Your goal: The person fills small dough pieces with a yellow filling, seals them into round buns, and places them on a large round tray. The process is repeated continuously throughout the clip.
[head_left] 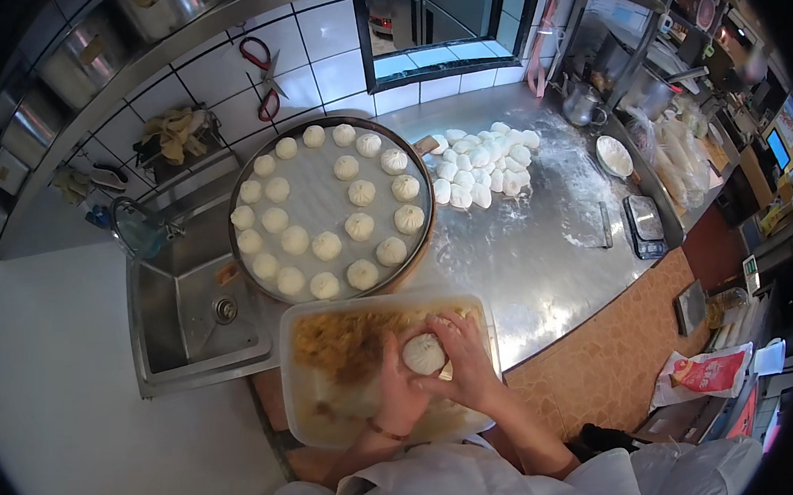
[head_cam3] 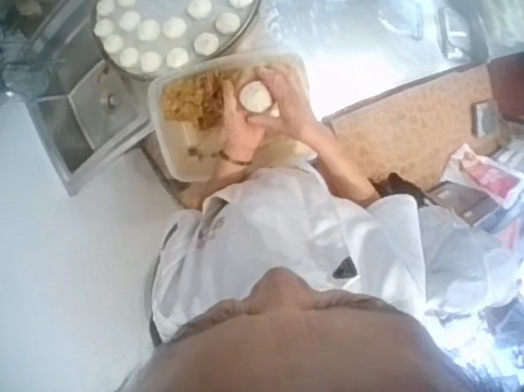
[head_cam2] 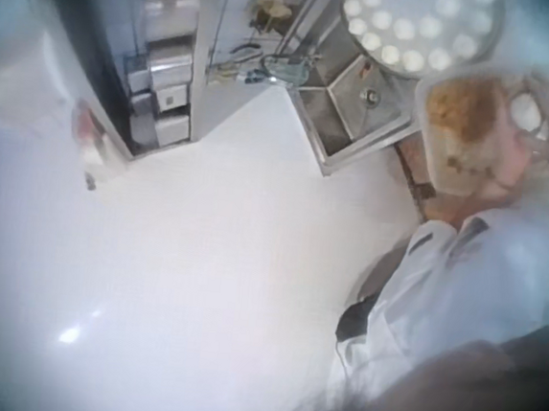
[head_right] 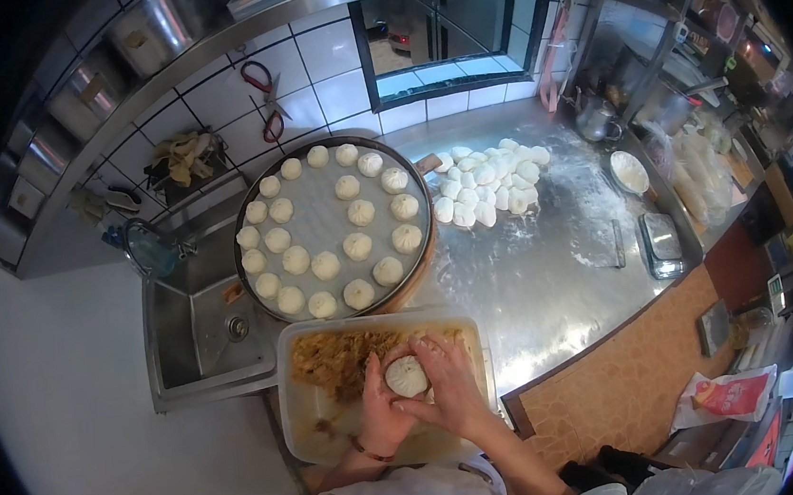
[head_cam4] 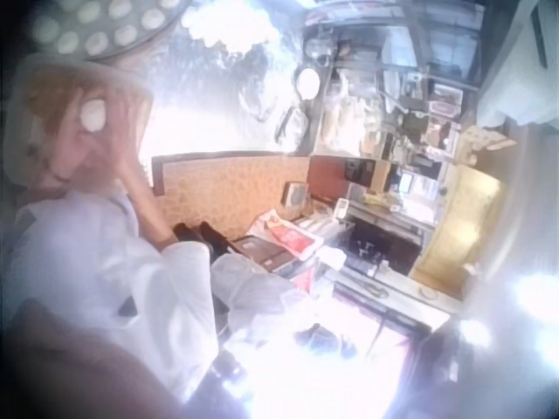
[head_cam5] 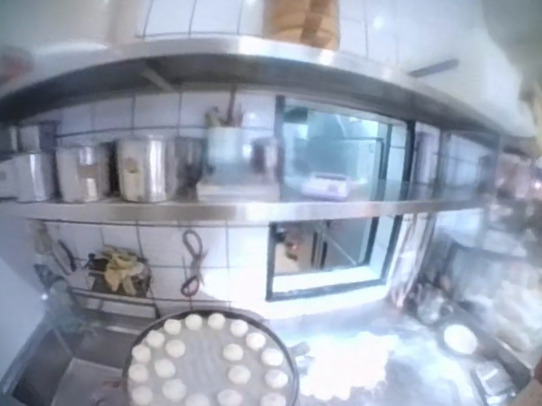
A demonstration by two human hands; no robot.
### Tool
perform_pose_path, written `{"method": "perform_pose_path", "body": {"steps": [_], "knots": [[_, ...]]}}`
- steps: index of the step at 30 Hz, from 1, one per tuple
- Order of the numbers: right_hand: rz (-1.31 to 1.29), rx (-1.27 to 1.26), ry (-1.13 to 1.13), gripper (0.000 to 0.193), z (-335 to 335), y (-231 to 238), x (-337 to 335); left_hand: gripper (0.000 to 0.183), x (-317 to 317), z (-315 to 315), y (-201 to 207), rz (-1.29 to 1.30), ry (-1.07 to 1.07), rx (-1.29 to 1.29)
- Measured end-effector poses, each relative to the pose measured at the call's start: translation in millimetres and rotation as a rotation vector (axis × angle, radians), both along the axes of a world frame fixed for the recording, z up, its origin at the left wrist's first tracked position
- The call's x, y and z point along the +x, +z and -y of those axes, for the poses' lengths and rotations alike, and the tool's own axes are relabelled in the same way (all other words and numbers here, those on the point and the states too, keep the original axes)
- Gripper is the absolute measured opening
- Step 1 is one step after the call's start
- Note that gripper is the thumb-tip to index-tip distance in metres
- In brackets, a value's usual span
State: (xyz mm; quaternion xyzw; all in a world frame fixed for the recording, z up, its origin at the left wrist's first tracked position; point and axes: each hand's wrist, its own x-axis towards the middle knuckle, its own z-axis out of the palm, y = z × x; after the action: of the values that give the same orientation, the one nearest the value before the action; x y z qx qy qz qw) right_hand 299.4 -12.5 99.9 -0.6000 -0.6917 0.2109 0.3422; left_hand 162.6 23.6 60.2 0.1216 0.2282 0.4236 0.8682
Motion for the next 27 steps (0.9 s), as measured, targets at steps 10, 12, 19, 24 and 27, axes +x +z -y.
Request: {"method": "perform_pose_path", "body": {"steps": [10, 12, 19, 24, 27], "knots": [[-0.378, -0.186, 0.054, 0.080, 30.4, 53.2, -28.4, 0.085, -61.8, 4.5, 6.4, -0.163, 0.053, 0.242], [-0.369, -0.164, 0.132, 0.085, 34.8, 50.7, -33.7, 0.085, -55.5, 2.4, 24.8, -0.230, 0.027, 0.416], [-0.716, 0.044, -0.036, 0.085, 37.2, -1.7, -75.7, 0.086, -29.8, 16.3, 48.4, -0.224, 0.133, 0.401], [-0.865, 0.208, -0.220, 0.086, 10.7, 41.1, -64.7, 0.084, -17.2, 63.2, 54.9, -0.114, 0.048, 0.464], [-0.758, 0.149, -0.213, 0.081, 24.7, 42.5, -66.7, 0.085, -12.7, 67.3, 62.1, -0.147, 0.069, 0.442]]}}
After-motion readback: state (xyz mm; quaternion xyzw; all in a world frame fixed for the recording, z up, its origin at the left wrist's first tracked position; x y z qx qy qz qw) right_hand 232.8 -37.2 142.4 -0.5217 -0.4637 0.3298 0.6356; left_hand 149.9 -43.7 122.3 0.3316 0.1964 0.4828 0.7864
